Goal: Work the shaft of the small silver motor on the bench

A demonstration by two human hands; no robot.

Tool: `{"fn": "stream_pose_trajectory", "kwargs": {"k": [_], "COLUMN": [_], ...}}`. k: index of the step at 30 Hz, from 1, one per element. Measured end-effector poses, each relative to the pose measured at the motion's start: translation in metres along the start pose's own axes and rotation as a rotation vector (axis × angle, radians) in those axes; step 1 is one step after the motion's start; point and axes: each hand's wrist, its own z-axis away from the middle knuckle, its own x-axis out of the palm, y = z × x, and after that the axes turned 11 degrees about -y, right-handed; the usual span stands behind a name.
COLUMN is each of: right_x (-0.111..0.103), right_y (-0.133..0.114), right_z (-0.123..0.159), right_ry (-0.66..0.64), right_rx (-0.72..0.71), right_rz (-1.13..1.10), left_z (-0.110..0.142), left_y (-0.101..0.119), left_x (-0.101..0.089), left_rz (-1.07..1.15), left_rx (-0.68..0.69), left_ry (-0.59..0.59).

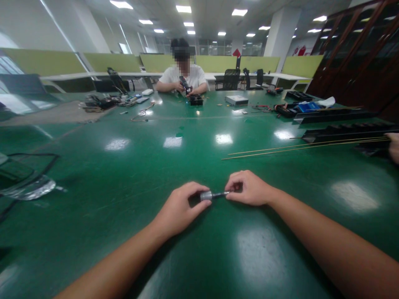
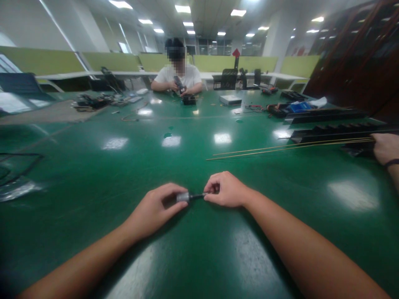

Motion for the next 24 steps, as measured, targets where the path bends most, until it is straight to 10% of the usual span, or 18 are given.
{"fn": "stream_pose_trajectory", "kwargs": {"k": [24], "right_x": [0.025], "right_y": [-0.019], "right_z": [-0.004], "right_ry": [0.073], "right_rx": [-0.097], "right_rz": [0.171], "left_z": [-0.002], "left_y": [0.001], "left_x": [-0.001], "left_rz": [0.080], "left_rx": [0.058], "left_ry": [-0.043]}}
